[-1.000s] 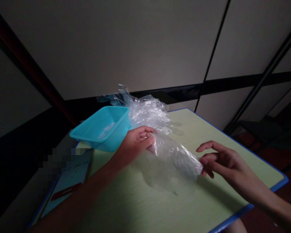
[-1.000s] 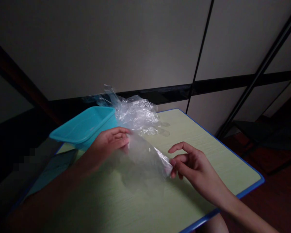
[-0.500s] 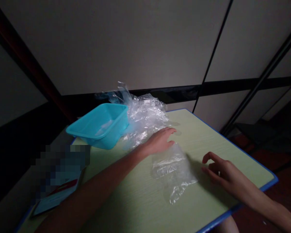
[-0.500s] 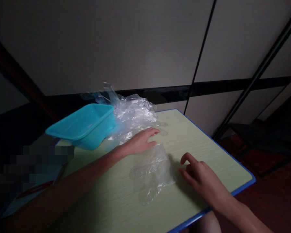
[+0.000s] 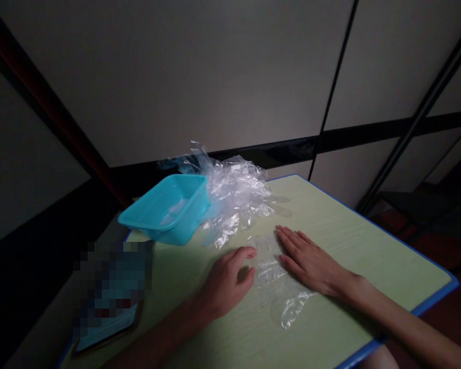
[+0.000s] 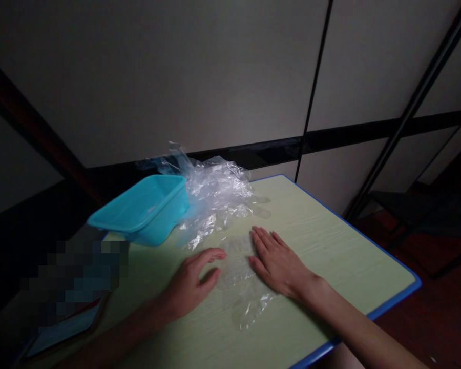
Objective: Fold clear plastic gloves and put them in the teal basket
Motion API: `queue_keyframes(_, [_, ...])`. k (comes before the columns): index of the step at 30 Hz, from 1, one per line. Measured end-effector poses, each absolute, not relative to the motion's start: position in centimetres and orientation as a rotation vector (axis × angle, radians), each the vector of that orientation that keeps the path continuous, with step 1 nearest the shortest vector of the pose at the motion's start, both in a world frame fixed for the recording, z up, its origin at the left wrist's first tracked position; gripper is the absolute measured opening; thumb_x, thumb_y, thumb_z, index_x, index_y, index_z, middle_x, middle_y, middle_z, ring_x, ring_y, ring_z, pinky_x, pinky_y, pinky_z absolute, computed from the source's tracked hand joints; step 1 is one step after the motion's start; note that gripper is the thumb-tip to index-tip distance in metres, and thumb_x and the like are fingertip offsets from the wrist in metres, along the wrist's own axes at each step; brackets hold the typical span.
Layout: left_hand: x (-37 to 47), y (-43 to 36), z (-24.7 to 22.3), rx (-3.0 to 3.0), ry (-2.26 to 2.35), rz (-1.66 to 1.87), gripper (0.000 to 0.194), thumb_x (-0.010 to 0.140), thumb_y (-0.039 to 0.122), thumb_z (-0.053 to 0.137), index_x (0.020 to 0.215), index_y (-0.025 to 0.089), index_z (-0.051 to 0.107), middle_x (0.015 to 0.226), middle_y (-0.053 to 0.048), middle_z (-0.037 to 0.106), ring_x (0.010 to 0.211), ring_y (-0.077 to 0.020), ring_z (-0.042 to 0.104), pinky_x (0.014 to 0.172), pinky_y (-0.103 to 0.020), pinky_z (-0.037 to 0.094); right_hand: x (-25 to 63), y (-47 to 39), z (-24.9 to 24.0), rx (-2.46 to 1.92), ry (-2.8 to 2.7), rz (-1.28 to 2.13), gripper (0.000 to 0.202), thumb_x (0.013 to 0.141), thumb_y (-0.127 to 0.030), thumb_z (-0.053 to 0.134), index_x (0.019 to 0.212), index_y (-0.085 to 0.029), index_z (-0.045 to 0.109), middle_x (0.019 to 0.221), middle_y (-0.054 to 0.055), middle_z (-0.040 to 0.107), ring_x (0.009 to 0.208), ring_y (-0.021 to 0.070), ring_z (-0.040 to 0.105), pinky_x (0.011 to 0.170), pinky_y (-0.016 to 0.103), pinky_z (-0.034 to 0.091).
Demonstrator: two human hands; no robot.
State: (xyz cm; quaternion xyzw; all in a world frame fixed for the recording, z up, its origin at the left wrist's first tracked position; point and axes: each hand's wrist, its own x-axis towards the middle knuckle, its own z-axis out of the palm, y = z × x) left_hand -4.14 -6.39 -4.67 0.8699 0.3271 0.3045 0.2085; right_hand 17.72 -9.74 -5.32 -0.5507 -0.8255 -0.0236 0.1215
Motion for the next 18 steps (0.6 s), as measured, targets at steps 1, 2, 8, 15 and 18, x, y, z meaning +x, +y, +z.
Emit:
queue_keyframes(1, [-4.1,-6.49,-4.7,2.438,0.914,0.83,0.028,0.073,0.008,0.048,0.097,0.018,0.053,0.097,-0.004,0.062,0.091,-0.0171,0.058,0.081,-0.031,0.047,17.77,-9.66,-5.7,-1.61,-2.416,-0.086,0.056,0.091,-0.041,0.026,0.135,-0.007,0.025,0.139,0.016,0.029,0.128,0.024,0.025,0.103,0.043,0.026])
queue_keyframes(2, [-4.08,-6.58,-4.67,2.456,0.919,0.811,0.028,0.073,0.008,0.048,0.099,0.019,0.053,0.097,-0.004,0.062,0.092,-0.0175,0.058,0.082,-0.032,0.046,17.87,-9.62,-5.99,-1.611,-2.418,-0.104,0.056,0.091,-0.041,0.025,0.136,-0.007,0.025,0.139,0.015,0.028,0.128,0.0236,0.024,0.103,0.043,0.025])
queue_keyframes(8, [-4.27,-6.97,-4.28,2.527,0.931,0.735,0.033,0.073,0.011,0.05,0.106,0.018,0.049,0.103,-0.005,0.059,0.095,-0.0197,0.056,0.084,-0.034,0.045,18.05,-9.62,-6.16,-1.642,-2.427,-0.156,0.058,0.091,-0.043,0.023,0.136,-0.007,0.023,0.14,0.015,0.025,0.129,0.0225,0.023,0.104,0.043,0.025])
queue_keyframes(15, [-4.29,-6.86,-4.57,2.563,0.948,0.735,0.032,0.074,0.012,0.049,0.106,0.019,0.048,0.102,-0.005,0.059,0.094,-0.02,0.055,0.084,-0.036,0.045,17.85,-9.58,-6.36,-1.688,-2.419,-0.173,0.06,0.091,-0.045,0.022,0.136,-0.005,0.023,0.14,0.016,0.024,0.129,0.0227,0.021,0.104,0.041,0.024])
queue_keyframes(18, [-4.22,-6.94,-4.38,2.556,0.948,0.769,0.035,0.073,0.011,0.049,0.107,0.019,0.048,0.105,-0.005,0.059,0.097,-0.0195,0.055,0.086,-0.036,0.044,17.87,-9.65,-6.41,-1.675,-2.408,-0.191,0.059,0.091,-0.045,0.022,0.137,-0.007,0.023,0.14,0.016,0.025,0.129,0.0229,0.022,0.103,0.042,0.025])
